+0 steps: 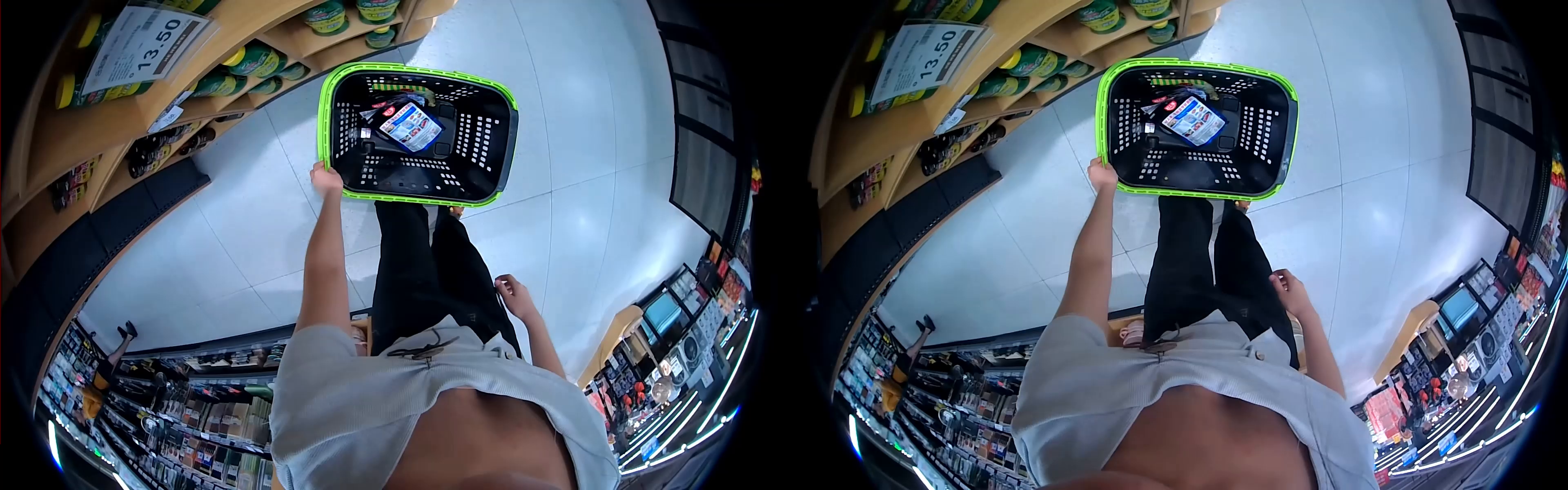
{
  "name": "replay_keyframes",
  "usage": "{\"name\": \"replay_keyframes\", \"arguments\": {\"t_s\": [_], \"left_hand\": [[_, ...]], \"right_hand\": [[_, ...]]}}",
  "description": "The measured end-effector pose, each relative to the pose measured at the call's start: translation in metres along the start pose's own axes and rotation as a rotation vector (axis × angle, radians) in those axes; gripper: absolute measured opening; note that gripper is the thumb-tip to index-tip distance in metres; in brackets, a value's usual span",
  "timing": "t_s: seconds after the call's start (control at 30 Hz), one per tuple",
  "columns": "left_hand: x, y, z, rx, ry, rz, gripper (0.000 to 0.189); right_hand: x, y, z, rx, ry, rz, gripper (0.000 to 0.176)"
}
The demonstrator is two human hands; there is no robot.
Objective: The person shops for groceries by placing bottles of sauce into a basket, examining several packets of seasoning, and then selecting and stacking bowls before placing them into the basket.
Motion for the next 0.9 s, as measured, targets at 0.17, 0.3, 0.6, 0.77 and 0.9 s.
{"name": "replay_keyframes", "arguments": {"t_s": [0.17,0.3,0.6,0.77,0.9], "left_hand": [[0.002,0.011,0.022,0.061,-0.022,-0.099,0.026],[0.009,-0.005,0.001,0.681,-0.414,0.157,0.017],[0.231,0.195,0.132,1.241,-1.263,-0.073,0.034],[0.327,0.279,0.140,1.292,-1.163,-0.157,0.032],[0.413,0.336,0.129,1.455,-0.985,-0.091,0.042]], "right_hand": [[-0.002,-0.028,-0.003,0.044,-0.015,0.075,0.032],[0.002,-0.088,0.023,0.121,0.064,0.288,0.028],[0.071,-0.180,0.133,0.152,0.268,0.811,0.030],[0.081,-0.237,0.196,0.201,0.154,1.311,0.032],[0.125,-0.286,0.244,0.186,0.116,1.787,0.031]]}}
Point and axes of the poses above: each hand's wrist, its own x-axis away from the middle knuckle, its own z-axis out of the back of the hand, y = z × x, the point moved 9 cm from there along -x, towards the middle knuckle, and after that the axes turned 6 degrees about -x, right-handed, at the moved point
